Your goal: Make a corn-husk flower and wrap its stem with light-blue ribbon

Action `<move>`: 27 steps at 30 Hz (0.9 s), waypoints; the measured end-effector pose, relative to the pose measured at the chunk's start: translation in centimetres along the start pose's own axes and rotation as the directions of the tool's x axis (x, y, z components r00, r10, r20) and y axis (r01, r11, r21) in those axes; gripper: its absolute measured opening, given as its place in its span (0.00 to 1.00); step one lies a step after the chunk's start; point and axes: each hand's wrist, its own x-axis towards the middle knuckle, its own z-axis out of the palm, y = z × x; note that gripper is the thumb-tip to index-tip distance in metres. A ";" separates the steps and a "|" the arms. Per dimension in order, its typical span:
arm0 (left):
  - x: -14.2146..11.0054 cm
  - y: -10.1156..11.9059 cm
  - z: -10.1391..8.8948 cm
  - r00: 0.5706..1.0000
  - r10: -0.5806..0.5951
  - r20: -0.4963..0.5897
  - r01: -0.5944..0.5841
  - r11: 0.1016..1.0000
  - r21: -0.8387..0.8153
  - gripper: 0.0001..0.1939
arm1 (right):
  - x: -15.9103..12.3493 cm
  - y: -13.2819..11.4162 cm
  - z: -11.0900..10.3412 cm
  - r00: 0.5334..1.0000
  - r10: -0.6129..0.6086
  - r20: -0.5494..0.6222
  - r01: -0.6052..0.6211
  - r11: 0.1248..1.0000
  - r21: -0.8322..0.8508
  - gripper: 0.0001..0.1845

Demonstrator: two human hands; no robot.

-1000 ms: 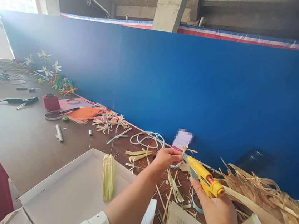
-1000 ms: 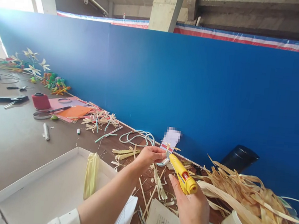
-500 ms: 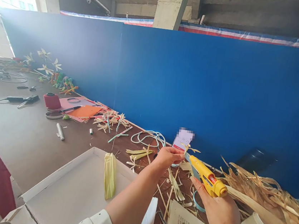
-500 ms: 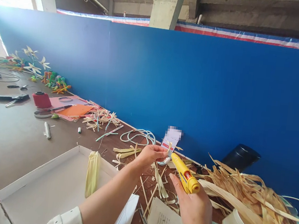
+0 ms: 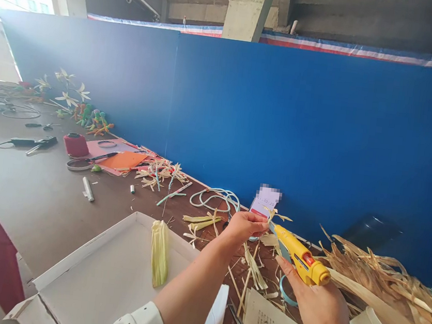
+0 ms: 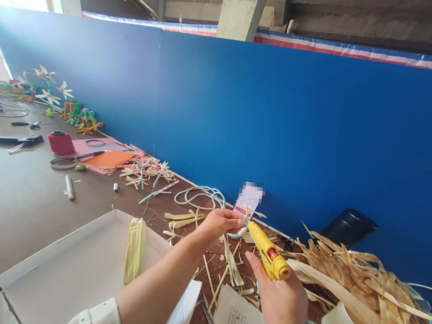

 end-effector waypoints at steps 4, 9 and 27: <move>0.0 0.1 0.1 1.000 -0.005 -0.016 0.006 1.000 0.020 0.17 | 0.0 -0.3 0.0 1.000 0.018 0.010 -0.018 1.000 -0.005 0.23; -0.1 0.3 0.2 1.000 -0.012 -0.022 0.013 0.999 0.040 0.14 | -0.1 -0.1 0.1 0.999 0.002 0.044 -0.001 0.999 -0.033 0.23; -0.5 1.0 0.6 0.995 -0.019 -0.097 0.029 0.993 0.111 0.08 | -0.2 0.1 0.1 0.997 -0.006 0.081 0.008 1.000 -0.019 0.24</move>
